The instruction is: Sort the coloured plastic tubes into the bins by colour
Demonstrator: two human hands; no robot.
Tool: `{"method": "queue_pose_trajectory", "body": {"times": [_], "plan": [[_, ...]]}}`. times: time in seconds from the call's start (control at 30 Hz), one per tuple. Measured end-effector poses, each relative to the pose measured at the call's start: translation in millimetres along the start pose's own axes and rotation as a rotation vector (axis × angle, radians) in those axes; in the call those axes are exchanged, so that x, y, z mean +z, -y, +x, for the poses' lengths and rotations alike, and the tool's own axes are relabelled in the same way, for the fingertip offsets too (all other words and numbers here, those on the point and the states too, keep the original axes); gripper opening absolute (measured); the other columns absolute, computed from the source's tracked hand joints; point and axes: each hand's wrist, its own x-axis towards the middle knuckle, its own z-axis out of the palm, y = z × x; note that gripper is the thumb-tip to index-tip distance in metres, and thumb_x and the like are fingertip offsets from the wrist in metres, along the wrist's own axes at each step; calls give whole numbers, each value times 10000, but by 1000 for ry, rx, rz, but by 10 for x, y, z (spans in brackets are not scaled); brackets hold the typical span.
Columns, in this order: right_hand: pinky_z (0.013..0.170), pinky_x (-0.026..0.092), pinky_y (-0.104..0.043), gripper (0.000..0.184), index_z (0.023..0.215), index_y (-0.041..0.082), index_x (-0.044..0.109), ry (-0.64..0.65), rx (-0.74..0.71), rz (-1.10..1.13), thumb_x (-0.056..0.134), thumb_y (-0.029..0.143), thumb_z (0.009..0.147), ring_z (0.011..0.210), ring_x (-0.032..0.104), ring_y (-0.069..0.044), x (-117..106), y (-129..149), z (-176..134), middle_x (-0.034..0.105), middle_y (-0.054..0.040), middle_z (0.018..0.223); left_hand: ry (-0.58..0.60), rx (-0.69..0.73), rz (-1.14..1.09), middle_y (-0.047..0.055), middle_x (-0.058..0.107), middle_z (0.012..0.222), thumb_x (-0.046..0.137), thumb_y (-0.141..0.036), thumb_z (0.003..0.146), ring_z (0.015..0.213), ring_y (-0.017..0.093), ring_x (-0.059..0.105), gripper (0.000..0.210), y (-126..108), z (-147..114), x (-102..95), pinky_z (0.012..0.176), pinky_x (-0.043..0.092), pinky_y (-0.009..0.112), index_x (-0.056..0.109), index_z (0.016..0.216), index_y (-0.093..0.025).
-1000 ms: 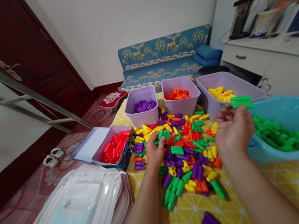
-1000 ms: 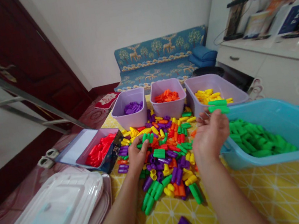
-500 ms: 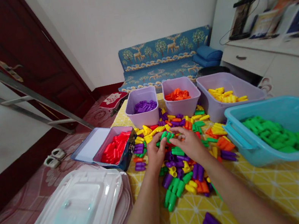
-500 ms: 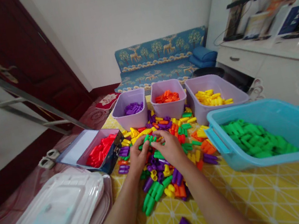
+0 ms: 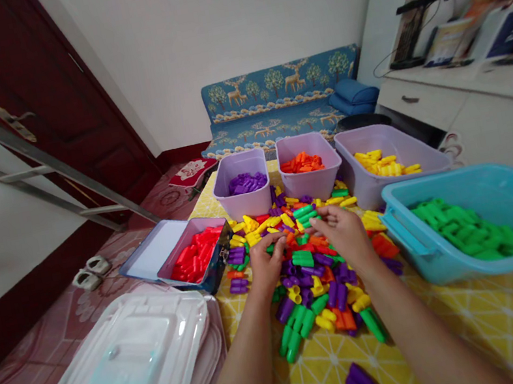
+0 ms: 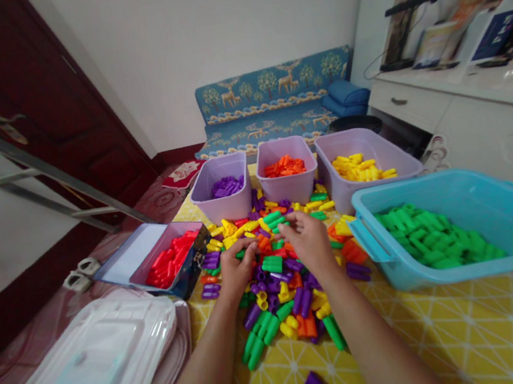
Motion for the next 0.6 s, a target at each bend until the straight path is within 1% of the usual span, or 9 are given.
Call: {"method": "queue_pose_trajectory", "body": {"times": [0.1,0.2,0.27,0.33,0.4,0.43,0.47,0.53,0.6], "plan": [[725,572,-325,221,895,182,600,-312,-174,243,680,326,748,710,708,-168,-120,186,42,691,-10,801,2,-4,6,39,729,808,591,-342,837,755,168,660,221,-18,1,-6,737,500,269,724,870,-170],[868,533,-342,151,869,204,545,-599,-309,509,639,286,783,854,707,-151,-279,323,83,676,15,841,17,8,20,52,731,880,594,-353,840,833,182,665,228,-47,2,-7,788,502,284,720,896,-171],[913,511,-342,98,849,212,514,-687,-296,642,559,297,833,943,690,-142,-383,355,111,677,-2,911,25,17,21,55,729,891,589,-359,845,843,186,663,236,-56,1,-2,797,503,293,717,913,-172],[903,514,-333,145,860,215,516,-686,-225,702,459,347,881,1005,669,-139,-451,354,132,671,-36,1031,26,28,13,58,727,914,579,-368,853,858,191,660,250,-55,0,1,805,502,301,713,940,-176],[828,538,-318,209,890,214,542,-590,-122,665,444,398,879,988,671,-150,-461,345,134,666,-54,1078,12,45,2,62,721,961,556,-376,869,906,199,651,268,-51,-1,-4,835,494,310,706,979,-182],[773,546,-309,228,915,213,560,-501,-64,598,480,419,858,944,681,-159,-442,342,123,675,-57,1058,1,51,-5,65,717,985,535,-380,882,934,203,646,282,-50,-1,-9,854,487,316,701,1000,-185],[724,547,-302,251,947,211,579,-380,-11,500,533,428,830,891,688,-168,-409,340,103,689,-59,1023,-12,55,-14,68,712,1002,509,-384,897,956,207,641,298,-48,-2,-15,870,481,322,696,1021,-186],[690,539,-306,305,986,205,622,-69,51,228,648,404,756,815,688,-184,-317,325,36,710,-56,945,-31,51,-41,75,705,1017,453,-396,925,975,212,637,338,-43,-3,-29,889,474,335,682,1057,-185],[776,527,-347,335,990,216,668,263,8,-100,731,339,684,866,678,-212,-211,278,-52,718,-55,964,-39,44,-71,85,700,1017,410,-409,942,964,215,637,374,-33,-5,-38,880,479,340,671,1078,-178]]}}
